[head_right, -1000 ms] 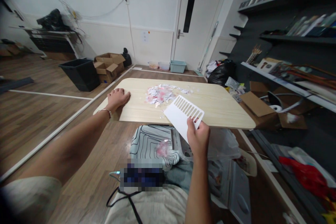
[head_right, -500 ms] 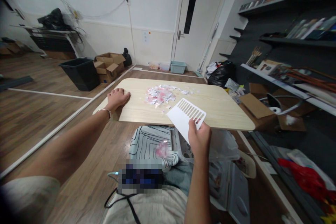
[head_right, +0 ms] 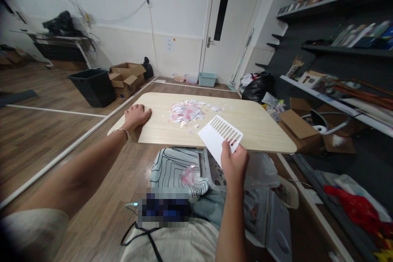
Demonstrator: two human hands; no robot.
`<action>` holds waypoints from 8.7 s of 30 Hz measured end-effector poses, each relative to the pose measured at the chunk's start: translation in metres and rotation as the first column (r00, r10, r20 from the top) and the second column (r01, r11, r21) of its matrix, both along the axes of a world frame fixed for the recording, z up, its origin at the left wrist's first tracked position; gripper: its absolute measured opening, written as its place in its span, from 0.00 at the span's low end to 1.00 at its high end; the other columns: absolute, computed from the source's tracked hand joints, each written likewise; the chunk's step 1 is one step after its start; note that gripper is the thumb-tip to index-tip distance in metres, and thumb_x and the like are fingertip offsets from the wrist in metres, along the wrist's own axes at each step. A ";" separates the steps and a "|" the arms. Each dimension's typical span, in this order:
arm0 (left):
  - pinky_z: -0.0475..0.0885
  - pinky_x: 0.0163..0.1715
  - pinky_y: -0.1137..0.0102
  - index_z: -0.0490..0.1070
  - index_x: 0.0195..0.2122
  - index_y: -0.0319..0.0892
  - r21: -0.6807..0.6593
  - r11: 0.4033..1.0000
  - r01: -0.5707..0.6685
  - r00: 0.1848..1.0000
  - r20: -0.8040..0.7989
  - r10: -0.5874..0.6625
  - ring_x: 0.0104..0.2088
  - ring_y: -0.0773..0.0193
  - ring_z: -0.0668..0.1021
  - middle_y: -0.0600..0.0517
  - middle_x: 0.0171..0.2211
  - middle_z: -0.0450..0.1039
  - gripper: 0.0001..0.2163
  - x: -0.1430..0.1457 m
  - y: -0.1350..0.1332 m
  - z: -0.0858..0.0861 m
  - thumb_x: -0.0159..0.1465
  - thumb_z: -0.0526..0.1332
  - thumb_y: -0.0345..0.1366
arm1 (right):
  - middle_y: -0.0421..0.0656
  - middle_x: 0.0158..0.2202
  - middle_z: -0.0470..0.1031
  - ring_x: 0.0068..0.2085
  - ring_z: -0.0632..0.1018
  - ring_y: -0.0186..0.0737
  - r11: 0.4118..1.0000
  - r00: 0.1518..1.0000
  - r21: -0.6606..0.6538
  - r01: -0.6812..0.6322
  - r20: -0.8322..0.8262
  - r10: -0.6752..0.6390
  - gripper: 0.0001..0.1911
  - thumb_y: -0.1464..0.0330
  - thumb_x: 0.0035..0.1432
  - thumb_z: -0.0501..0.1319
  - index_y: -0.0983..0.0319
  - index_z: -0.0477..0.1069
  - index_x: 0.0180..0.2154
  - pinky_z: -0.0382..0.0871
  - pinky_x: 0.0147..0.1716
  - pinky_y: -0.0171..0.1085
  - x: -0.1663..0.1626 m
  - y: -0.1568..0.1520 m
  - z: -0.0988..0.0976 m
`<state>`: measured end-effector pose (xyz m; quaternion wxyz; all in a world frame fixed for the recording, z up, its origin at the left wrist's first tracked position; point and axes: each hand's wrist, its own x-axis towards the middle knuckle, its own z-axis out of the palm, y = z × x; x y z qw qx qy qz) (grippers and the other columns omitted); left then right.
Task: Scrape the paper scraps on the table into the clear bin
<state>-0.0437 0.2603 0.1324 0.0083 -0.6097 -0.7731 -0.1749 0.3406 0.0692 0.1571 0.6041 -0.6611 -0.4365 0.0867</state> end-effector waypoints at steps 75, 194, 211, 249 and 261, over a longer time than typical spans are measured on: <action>0.65 0.68 0.41 0.75 0.66 0.35 0.000 1.000 -0.013 1.000 0.004 0.013 0.70 0.31 0.72 0.26 0.70 0.73 0.31 0.004 -0.004 0.005 0.73 0.49 0.51 | 0.45 0.25 0.84 0.28 0.83 0.47 0.972 0.981 0.135 -0.192 -0.011 0.195 0.07 0.66 0.44 0.64 0.58 0.82 0.26 0.77 0.30 0.40 0.000 0.008 -0.022; 0.64 0.69 0.43 0.74 0.67 0.35 -0.009 1.000 -0.005 1.000 -0.005 0.005 0.71 0.32 0.71 0.28 0.71 0.72 0.33 -0.002 0.000 0.002 0.74 0.47 0.52 | 0.49 0.39 0.91 0.44 0.90 0.50 0.881 0.893 0.152 -0.449 0.055 0.446 0.11 0.66 0.55 0.64 0.58 0.88 0.34 0.84 0.50 0.46 -0.030 0.014 -0.023; 0.64 0.69 0.43 0.74 0.67 0.34 -0.022 1.000 -0.014 1.000 -0.011 0.014 0.72 0.32 0.71 0.27 0.72 0.71 0.32 0.001 -0.002 0.004 0.74 0.48 0.52 | 0.43 0.25 0.83 0.29 0.83 0.47 0.897 0.895 0.074 -0.437 -0.061 0.441 0.05 0.65 0.45 0.65 0.57 0.79 0.26 0.79 0.31 0.40 -0.030 0.018 -0.023; 0.65 0.68 0.42 0.75 0.66 0.35 -0.006 1.000 -0.011 1.000 0.003 0.011 0.71 0.32 0.71 0.27 0.71 0.72 0.31 0.002 -0.003 0.005 0.74 0.48 0.51 | 0.44 0.26 0.83 0.30 0.82 0.48 0.974 0.982 0.146 -0.171 -0.058 0.181 0.09 0.65 0.44 0.63 0.60 0.81 0.28 0.76 0.33 0.42 -0.013 0.022 -0.029; 0.63 0.70 0.43 0.73 0.68 0.32 -0.018 1.000 -0.011 1.000 0.002 0.011 0.71 0.32 0.71 0.26 0.72 0.70 0.33 0.001 -0.005 0.006 0.74 0.47 0.51 | 0.44 0.27 0.84 0.31 0.83 0.47 0.962 0.973 0.158 -0.225 -0.011 0.230 0.08 0.68 0.45 0.61 0.59 0.80 0.27 0.74 0.35 0.41 -0.011 0.023 -0.029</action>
